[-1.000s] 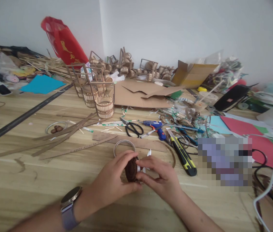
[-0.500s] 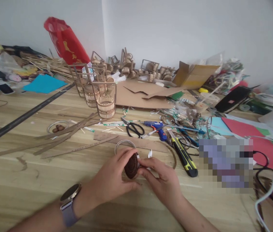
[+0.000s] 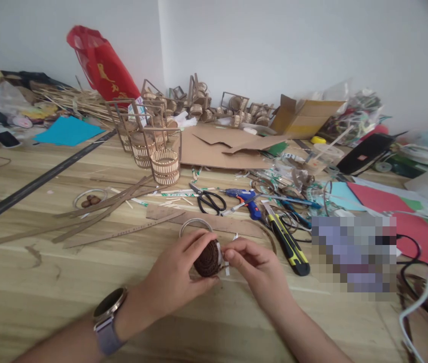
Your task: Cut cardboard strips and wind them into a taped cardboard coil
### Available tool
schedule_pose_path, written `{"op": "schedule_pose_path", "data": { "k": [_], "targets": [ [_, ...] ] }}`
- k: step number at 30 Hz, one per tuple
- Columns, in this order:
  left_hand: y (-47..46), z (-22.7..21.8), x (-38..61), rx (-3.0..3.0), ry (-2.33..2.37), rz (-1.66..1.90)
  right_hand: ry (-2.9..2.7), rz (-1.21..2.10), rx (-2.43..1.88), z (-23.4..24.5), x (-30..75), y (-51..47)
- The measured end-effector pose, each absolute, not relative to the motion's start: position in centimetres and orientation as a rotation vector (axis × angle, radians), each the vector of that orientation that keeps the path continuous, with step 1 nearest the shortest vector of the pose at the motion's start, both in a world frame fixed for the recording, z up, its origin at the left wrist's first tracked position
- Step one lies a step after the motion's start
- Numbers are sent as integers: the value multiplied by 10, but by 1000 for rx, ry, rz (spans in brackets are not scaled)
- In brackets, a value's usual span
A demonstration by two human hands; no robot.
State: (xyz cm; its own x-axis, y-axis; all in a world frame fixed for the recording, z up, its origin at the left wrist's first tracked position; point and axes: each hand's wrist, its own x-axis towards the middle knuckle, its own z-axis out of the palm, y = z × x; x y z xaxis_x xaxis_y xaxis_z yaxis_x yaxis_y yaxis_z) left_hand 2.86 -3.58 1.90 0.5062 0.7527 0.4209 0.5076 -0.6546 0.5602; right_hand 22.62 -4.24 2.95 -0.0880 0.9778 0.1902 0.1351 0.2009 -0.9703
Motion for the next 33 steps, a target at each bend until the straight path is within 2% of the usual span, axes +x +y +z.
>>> {"op": "schedule_pose_path", "data": {
  "k": [3,6,12,18,33],
  "targets": [
    [-34,18,28,2437,1115,942,-1401,1181,-1114,31,224,-44],
    [-32,17,28,2465,1183,987,-1428,1187,-1155,31,222,-47],
    [-33,15,31,2534,1248,1023,-1613,835,-1326,29,218,-51],
    [-36,11,34,2577,1320,982,-1767,543,-1316,29,215,-53],
    [-39,9,36,2542,1333,899,-1927,406,-1306,22,218,-53]
  ]
}}
